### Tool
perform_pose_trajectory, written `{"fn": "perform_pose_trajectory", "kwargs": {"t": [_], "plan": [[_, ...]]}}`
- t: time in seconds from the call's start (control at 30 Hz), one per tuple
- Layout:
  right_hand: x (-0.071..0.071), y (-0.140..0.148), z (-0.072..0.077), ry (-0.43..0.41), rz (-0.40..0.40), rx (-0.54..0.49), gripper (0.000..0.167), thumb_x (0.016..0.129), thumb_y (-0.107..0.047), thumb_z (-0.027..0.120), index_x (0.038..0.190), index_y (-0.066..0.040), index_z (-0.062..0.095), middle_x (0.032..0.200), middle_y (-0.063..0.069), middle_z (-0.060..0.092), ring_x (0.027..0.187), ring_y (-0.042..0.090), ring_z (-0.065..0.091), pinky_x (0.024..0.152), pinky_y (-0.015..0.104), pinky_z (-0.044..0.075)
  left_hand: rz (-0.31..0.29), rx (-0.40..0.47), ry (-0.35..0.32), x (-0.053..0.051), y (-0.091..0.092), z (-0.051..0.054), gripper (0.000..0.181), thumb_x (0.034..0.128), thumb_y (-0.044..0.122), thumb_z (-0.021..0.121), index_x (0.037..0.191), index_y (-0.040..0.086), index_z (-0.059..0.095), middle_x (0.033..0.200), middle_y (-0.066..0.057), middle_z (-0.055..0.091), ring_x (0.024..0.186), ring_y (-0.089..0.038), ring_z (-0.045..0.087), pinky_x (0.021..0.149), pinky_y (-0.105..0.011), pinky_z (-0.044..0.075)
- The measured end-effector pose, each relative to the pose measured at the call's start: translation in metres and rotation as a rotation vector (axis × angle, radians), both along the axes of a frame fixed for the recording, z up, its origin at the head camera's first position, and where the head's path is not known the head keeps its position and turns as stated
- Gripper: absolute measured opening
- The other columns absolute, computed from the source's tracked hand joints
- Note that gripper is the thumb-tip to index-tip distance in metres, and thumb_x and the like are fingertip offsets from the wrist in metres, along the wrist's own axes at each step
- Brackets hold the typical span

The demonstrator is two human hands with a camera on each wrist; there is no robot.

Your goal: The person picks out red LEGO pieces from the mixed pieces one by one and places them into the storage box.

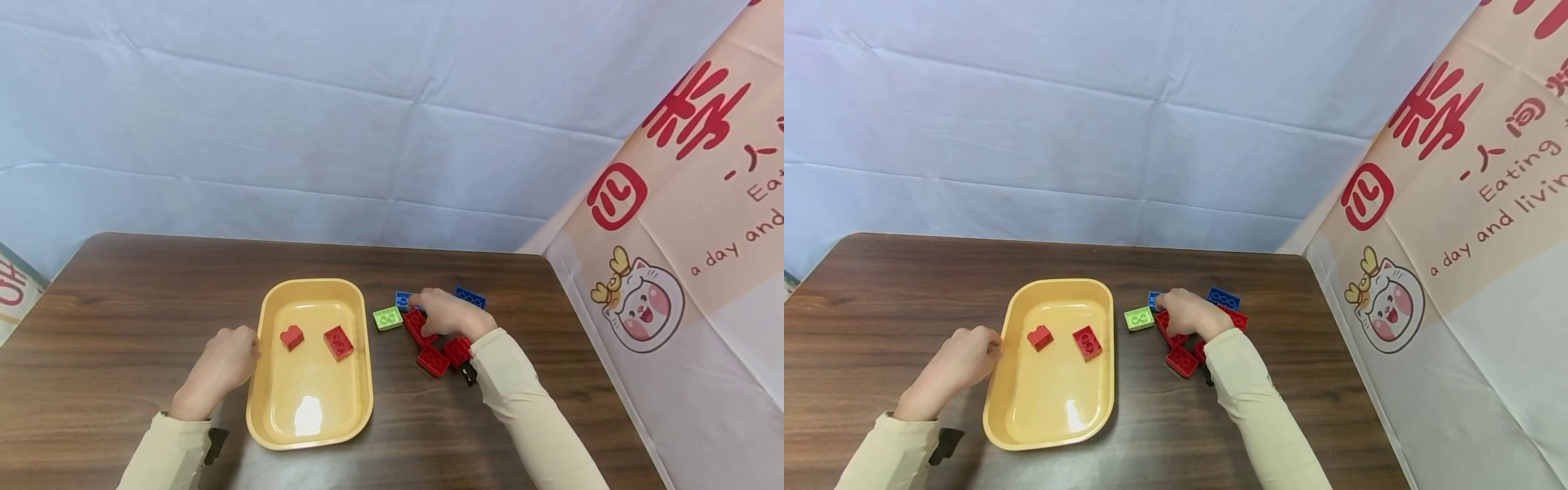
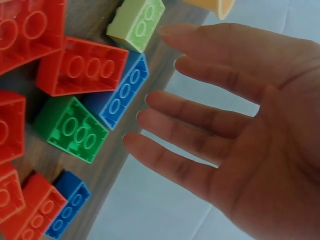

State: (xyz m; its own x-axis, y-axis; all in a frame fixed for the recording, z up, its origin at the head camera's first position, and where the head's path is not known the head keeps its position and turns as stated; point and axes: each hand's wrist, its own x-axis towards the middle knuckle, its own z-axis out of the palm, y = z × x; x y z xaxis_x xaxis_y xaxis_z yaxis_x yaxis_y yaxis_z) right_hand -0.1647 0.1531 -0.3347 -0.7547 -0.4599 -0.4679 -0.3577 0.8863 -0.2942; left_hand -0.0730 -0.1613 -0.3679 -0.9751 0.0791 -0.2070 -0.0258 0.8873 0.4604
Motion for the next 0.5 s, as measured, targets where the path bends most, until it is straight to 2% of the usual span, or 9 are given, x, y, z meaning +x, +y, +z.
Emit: {"fn": "perform_pose_trajectory", "kwargs": {"t": [0.3,0.5], "plan": [[-0.007,0.005,-0.023,0.023,0.013,-0.025,0.051,0.076,-0.001,0.068,0.124,-0.005,0.052,0.124,0.017,0.047,0.104,0.026,0.045,0.075,0.035,0.047,-0.001,-0.005,0.005,0.000,-0.001,-0.001,0.023,0.0810,0.000,0.051,0.059,0.006,0.051,0.055,-0.004,0.039,0.051,-0.019,0.041,0.047,-0.029,0.032],[-0.010,0.008,-0.035,0.032,-0.005,-0.033,0.049,0.077,-0.001,0.067,0.123,-0.003,0.052,0.131,0.021,0.041,0.119,0.033,0.040,0.084,0.041,0.045,0.001,-0.004,0.004,0.000,-0.001,-0.001,0.022,0.0812,0.000,0.051,0.060,0.006,0.051,0.055,-0.004,0.039,0.051,-0.019,0.041,0.047,-0.029,0.032]]}}
